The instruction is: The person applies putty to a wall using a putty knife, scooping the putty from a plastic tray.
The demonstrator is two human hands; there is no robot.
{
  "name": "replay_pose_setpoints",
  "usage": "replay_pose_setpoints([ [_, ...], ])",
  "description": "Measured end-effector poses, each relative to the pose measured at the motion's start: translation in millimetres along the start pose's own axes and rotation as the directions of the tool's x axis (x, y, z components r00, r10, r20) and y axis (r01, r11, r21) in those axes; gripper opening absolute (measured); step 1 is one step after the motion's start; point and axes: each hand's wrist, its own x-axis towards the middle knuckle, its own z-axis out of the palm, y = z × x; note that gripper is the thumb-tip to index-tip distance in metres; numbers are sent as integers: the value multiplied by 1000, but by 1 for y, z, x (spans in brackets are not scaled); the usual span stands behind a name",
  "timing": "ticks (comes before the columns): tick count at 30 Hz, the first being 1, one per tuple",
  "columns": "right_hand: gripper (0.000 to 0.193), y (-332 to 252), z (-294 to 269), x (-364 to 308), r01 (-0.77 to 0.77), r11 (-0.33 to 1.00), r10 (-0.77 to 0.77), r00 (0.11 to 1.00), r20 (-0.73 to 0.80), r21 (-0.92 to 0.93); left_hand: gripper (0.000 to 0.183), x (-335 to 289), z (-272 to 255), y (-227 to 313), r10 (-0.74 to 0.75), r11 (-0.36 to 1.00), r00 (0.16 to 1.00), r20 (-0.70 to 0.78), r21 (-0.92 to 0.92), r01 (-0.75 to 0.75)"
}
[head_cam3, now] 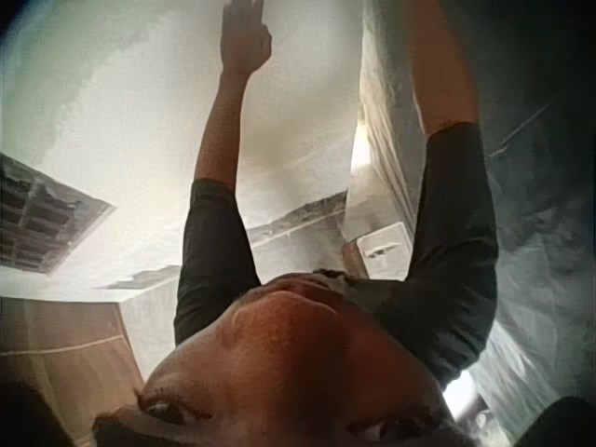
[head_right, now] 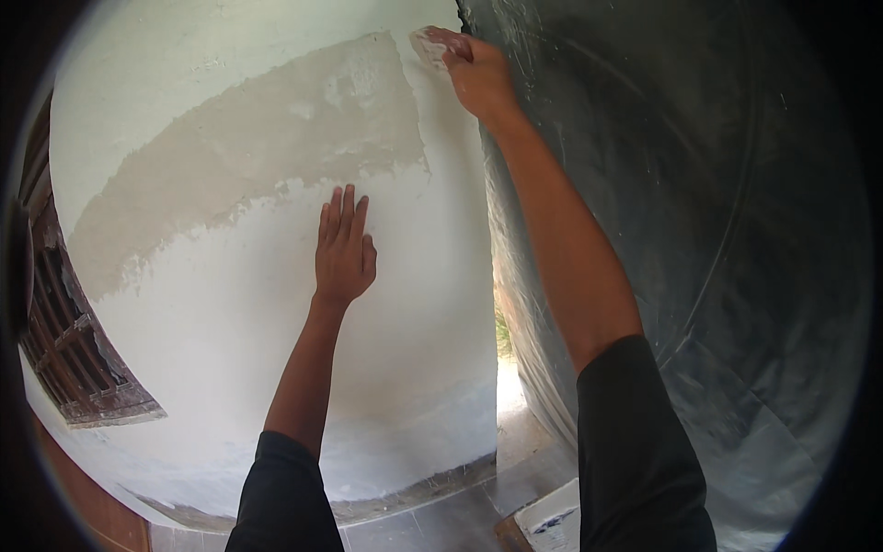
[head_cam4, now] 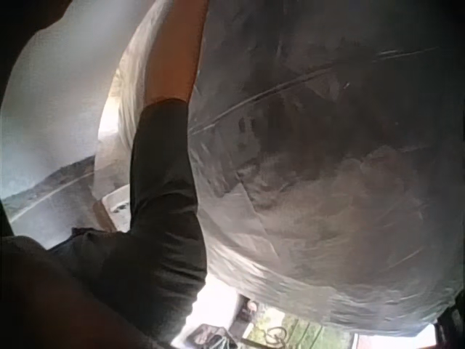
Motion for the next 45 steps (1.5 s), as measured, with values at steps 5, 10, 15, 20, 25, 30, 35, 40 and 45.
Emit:
replay_pose_setpoints([
  [5,30,-4,24,35,378,759,-401,913,76,-530,56,-9,8,-1,22,998,999,45,55,-25],
  [10,34,9,27,52,558,512,-612,771,178,-653,54,-8,5,0,28,999,1000,14,44,-29],
  [15,42,34,30,44,682,355,-763,607,224,-639,54,-7,5,1,20,999,1000,20,46,-20],
  [20,52,43,31,31,593,239,-701,653,285,-769,54,-8,7,0,21,999,1000,5,42,-21],
  [25,52,72,29,-5,568,294,-681,689,249,-768,54,-10,6,-2,10,998,1000,10,55,-11],
  [30,51,51,25,18,613,353,-724,658,209,-707,54,-9,7,2,2,1000,1000,10,30,-2],
  [35,55,68,34,24,584,296,-708,665,237,-755,55,-8,7,3,11,999,1000,7,35,-12],
  [40,55,77,29,-3,602,327,-698,674,244,-728,56,-10,4,-1,2,999,1000,1,42,-2],
  [45,52,51,33,31,617,298,-747,626,225,-728,54,-6,6,4,11,999,1000,-8,52,-11],
])
